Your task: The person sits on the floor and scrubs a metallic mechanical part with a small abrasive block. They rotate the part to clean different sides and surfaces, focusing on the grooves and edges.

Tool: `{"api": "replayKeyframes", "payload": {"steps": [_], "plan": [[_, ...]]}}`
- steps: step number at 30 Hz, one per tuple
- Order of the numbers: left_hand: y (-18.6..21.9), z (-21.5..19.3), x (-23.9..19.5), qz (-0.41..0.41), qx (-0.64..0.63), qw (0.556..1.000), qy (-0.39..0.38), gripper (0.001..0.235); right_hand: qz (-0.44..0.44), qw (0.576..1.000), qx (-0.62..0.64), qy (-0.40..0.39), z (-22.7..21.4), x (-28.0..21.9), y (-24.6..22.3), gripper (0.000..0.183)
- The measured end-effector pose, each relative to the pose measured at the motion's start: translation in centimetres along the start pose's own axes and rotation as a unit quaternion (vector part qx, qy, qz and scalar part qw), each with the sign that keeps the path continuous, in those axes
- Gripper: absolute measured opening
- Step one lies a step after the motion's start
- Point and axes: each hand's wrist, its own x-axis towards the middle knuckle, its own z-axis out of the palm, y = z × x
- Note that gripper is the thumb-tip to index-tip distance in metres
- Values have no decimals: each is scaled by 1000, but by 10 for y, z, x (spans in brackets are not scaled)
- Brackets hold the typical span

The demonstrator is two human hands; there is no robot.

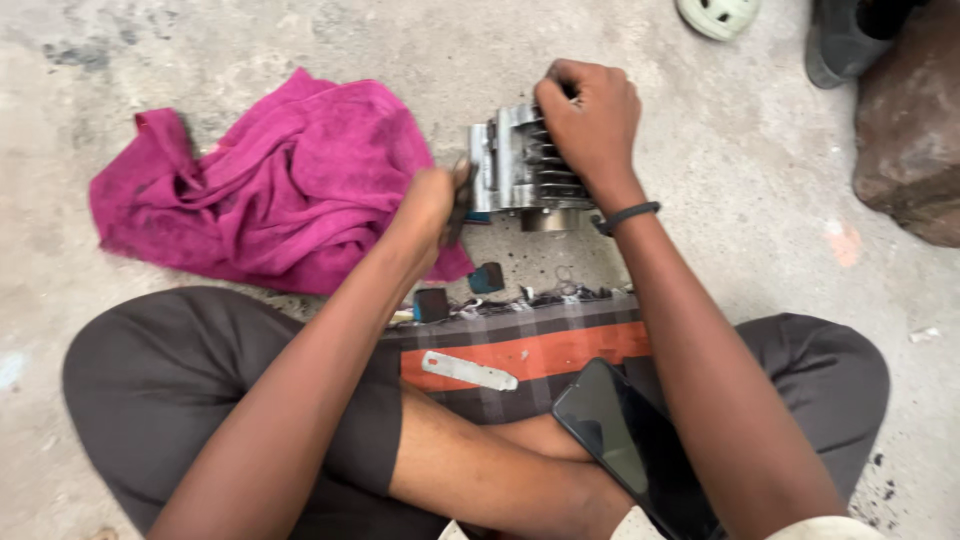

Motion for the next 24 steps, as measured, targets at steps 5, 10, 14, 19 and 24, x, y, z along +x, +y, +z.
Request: {"api": "replayKeyframes", "payload": {"steps": [5, 10, 14, 19, 24], "plan": [[5, 6, 3, 43, -40, 998, 17, 36, -77, 996, -11, 36, 7, 1, 10, 23], [-8, 2, 1, 2, -48, 999, -5, 38, -38, 999, -12, 15, 7, -1, 9, 25], [-12, -3, 23, -10, -116, 993, -36, 35, -20, 999, -14, 20, 6, 3, 6, 24], [-5, -10, 37, 5, -73, 997, -35, 35, 12, 1000, -13, -1, 6, 5, 6, 25], [-19, -4, 16, -69, -106, 987, -99, 44, -6, 1000, -1, 16, 5, 6, 3, 24]]}}
